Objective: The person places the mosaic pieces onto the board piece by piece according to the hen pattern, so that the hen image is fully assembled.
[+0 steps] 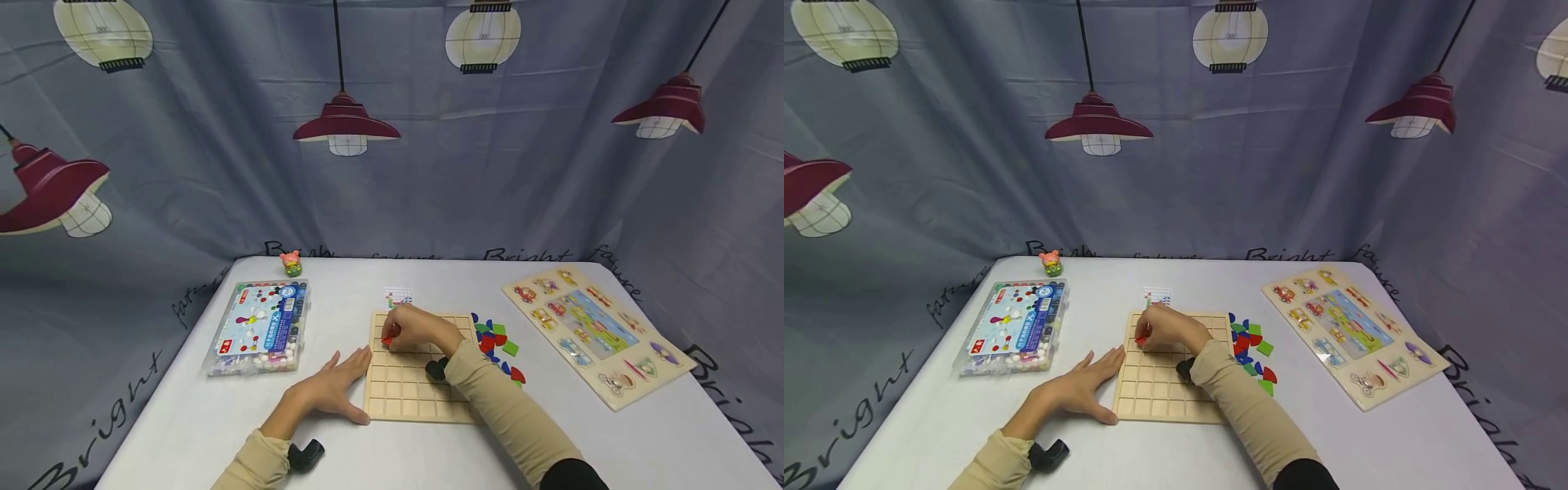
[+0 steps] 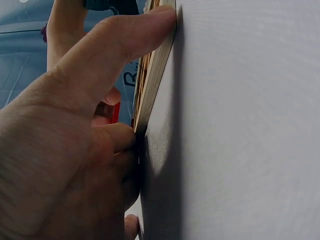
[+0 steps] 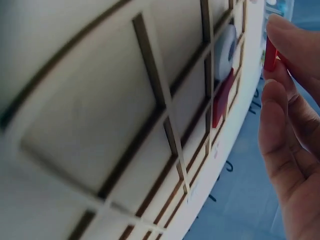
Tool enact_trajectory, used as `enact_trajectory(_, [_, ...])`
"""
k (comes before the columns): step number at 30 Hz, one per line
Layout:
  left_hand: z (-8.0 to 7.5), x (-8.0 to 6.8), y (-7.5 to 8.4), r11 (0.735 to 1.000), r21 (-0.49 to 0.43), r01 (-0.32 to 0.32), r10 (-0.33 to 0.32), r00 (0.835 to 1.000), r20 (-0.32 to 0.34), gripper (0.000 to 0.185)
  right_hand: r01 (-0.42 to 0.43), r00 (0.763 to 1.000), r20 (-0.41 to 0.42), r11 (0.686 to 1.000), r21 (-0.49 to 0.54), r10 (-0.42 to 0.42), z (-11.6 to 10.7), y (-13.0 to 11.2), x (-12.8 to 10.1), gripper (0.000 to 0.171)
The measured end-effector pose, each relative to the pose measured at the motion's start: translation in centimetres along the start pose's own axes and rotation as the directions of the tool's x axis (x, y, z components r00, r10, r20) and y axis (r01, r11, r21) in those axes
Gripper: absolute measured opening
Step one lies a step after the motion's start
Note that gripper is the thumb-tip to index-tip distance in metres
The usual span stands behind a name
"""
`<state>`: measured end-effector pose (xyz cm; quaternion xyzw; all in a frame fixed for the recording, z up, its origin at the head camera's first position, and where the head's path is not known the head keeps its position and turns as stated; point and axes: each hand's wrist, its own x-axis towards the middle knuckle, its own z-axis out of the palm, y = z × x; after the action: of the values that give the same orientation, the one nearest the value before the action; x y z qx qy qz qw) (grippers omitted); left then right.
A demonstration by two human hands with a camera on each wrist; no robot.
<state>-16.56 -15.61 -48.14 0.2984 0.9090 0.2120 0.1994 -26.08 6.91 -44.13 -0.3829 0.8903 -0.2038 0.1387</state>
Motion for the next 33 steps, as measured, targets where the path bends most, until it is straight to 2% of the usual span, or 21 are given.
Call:
enact_trajectory(6, [0.1, 0.0, 0.2, 1.000, -0.019, 0.005, -0.005, 1.000, 0.009, 0.119, 0.029, 0.999, 0.025, 0.999, -0.030, -0.028, 0.6, -0.3, 0.9, 0.014])
enact_trajectory(13, [0.0, 0.1, 0.5, 1.000, -0.006, 0.001, -0.001, 1.000, 0.012, 0.120, -0.051, 0.997, 0.048, 0.998, -0.038, 0.053, 1.1, -0.4, 1.2, 0.014])
enact_trajectory(33, [0.0, -0.1, 0.4, 1.000, -0.022, 0.004, -0.004, 1.000, 0.010, 0.120, -0.071, 0.996, 0.048, 0.996, -0.056, 0.073, 1.2, -0.2, 1.3, 0.015])
